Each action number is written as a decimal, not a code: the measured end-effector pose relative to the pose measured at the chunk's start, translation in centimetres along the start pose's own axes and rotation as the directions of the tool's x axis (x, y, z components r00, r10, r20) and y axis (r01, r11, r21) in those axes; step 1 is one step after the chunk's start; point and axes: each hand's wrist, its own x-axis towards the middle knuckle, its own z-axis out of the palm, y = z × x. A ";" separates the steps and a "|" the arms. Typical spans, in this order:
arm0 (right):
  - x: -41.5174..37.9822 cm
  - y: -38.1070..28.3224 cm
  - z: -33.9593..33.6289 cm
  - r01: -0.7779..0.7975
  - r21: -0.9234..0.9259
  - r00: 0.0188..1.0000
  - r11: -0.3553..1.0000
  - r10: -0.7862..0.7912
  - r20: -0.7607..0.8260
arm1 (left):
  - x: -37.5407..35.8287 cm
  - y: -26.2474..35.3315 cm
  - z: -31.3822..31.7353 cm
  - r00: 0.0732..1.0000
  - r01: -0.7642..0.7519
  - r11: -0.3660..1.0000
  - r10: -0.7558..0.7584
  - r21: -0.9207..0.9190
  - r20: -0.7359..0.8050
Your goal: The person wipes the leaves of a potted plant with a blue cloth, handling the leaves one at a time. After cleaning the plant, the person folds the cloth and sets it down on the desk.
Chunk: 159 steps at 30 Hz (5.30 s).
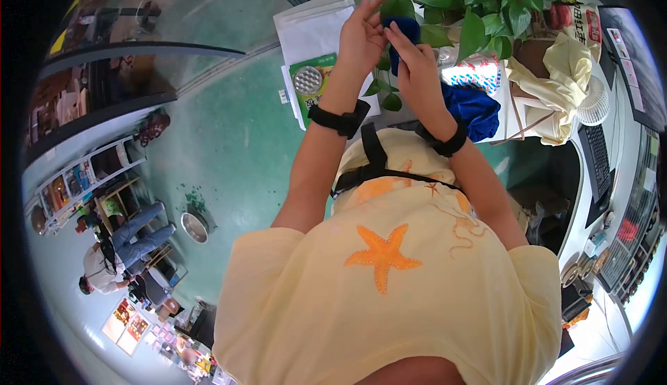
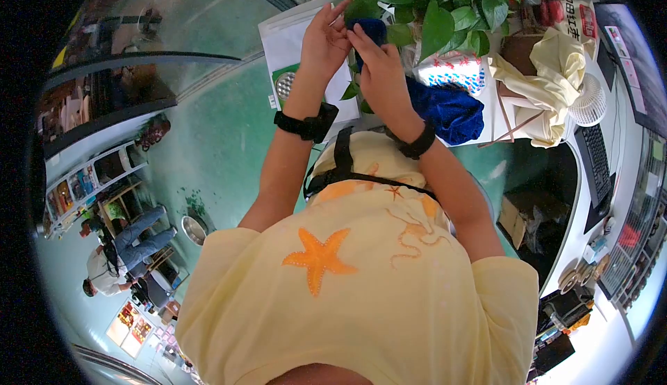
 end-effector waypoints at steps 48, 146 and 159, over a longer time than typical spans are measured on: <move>-0.9 -1.3 -10.9 -0.355 -0.202 0.929 0.913 0.368 0.031 | -6.3 -4.9 1.3 0.919 -0.374 0.295 -0.012 0.879 0.395; 4.5 11.5 5.6 0.062 -0.138 0.992 0.988 -0.045 0.117 | 9.9 -2.8 -12.4 0.972 0.018 0.505 0.193 0.863 -0.133; 4.7 8.2 5.8 -0.208 0.062 0.974 0.976 0.213 -0.075 | 6.2 -3.0 -10.7 0.932 0.307 0.941 -0.268 0.142 -0.244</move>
